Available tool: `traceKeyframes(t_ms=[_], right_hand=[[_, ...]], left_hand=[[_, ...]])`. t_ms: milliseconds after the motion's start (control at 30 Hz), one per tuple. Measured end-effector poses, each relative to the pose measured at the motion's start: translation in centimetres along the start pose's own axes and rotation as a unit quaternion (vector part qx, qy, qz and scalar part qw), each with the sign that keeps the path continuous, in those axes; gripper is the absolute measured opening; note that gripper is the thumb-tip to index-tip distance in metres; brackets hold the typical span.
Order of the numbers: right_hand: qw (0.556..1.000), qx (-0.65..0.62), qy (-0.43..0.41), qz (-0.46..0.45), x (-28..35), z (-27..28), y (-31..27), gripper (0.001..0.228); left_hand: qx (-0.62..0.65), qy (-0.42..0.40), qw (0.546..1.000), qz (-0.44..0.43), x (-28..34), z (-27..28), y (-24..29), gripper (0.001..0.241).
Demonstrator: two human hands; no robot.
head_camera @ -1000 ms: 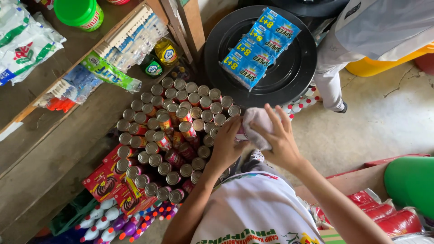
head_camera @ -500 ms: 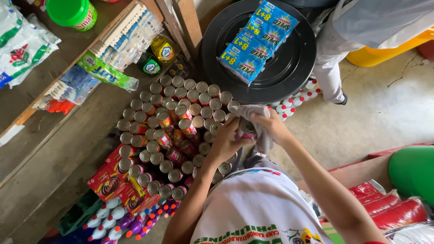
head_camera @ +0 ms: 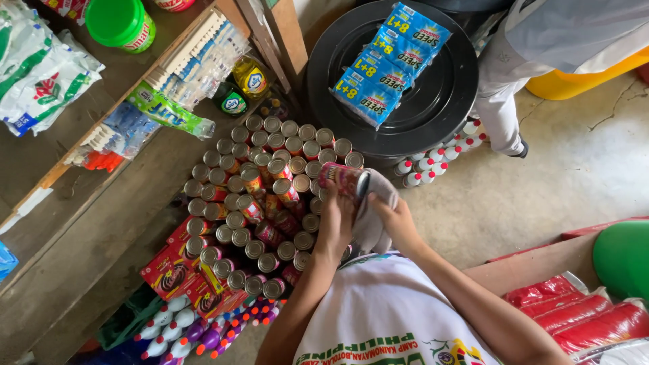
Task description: Cleaning canned food containers with a cloth and arranging them neatly on store shelves.
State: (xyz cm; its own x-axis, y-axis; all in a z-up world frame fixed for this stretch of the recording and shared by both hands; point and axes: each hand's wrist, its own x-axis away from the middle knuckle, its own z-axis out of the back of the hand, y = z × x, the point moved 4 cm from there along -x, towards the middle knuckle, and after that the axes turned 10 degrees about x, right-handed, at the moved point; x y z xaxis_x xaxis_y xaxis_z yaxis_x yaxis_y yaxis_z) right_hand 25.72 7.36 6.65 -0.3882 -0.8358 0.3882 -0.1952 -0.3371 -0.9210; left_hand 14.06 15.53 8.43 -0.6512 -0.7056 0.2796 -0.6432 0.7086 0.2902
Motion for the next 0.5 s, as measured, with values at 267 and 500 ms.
traceKeyframes(t_ms=[267,500], right_hand=[[0.813,0.488,0.040,0.316,5.0,-1.9,-11.0,0.079],[0.812,0.517,0.028,0.268,3.8,0.2,-11.0,0.061]], left_hand=[[0.061,0.085,0.994,0.030,-2.5,5.3,-1.1,0.056],[0.110,0.005,0.993,0.031,-2.5,3.5,-0.2,0.047]])
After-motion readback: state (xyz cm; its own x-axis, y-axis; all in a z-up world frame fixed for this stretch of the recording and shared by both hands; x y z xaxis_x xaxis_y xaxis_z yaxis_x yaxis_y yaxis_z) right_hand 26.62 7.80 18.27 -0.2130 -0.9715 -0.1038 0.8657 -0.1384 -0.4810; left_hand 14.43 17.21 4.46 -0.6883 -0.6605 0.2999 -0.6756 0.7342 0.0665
